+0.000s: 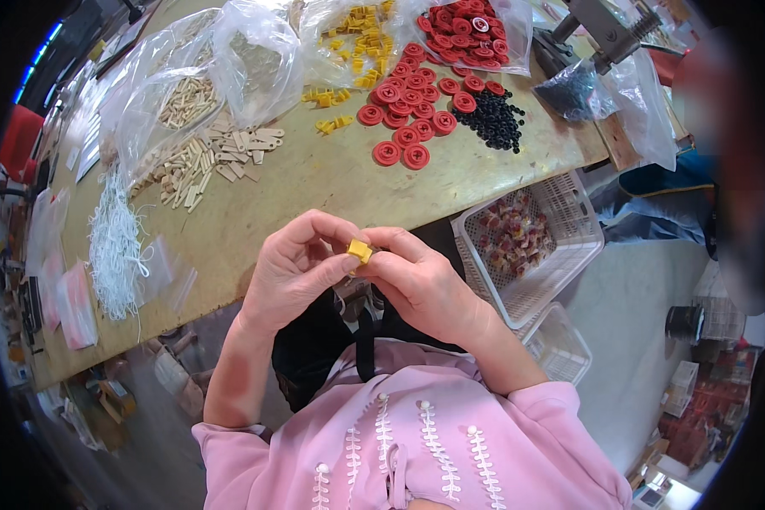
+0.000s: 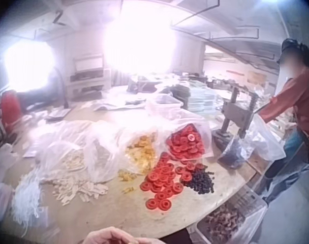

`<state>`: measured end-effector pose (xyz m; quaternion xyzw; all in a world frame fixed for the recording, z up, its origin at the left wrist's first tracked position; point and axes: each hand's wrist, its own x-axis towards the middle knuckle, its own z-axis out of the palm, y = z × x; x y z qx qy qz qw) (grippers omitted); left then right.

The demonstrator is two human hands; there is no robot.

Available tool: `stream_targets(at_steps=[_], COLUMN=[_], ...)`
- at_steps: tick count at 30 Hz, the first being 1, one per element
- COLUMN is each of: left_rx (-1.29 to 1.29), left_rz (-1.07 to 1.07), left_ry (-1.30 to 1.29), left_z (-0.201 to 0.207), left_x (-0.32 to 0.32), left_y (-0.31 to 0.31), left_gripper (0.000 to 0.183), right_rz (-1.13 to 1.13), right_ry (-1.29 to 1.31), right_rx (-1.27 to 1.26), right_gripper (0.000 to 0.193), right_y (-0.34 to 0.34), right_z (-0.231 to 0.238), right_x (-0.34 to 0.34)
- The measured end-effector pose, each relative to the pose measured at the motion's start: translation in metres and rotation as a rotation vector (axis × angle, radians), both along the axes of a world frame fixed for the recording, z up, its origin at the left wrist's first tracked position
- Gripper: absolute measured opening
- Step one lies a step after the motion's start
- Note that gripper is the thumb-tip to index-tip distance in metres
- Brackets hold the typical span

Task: The person assembles small craft kits by placing wooden tags, yellow plastic pieces, and red buttons into clear plastic bags. They pick each item from a table, insert it into a bag, and set the bag aside. The process is repeated for multiple bags.

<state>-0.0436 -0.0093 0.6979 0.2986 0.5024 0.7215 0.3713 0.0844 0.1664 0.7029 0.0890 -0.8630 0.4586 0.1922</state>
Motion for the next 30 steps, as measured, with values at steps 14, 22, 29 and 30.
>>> stream_targets(at_steps=[14, 22, 29, 30], left_rx=[-0.259, -0.562, -0.64, -0.598], left_rz=[0.3, 0.4, 0.309, 0.256], left_ry=[0.603, 1.269, 1.044, 0.978], left_z=[0.006, -0.02, -0.015, -0.011], left_x=[-0.012, -0.045, -0.055, -0.053], left_y=[0.018, 0.112, 0.122, 0.124], left_gripper=[0.026, 0.036, 0.025, 0.025], right_rz=[-0.058, -0.093, -0.165, -0.164], right_ry=[-0.053, -0.045, -0.077, -0.083], right_rx=[0.004, -0.003, -0.017, -0.021], right_gripper=[0.017, 0.023, 0.021, 0.02], right_y=[0.004, 0.016, 0.037, 0.038], right_z=[-0.001, -0.012, -0.027, -0.028], right_x=[0.018, 0.036, 0.052, 0.053])
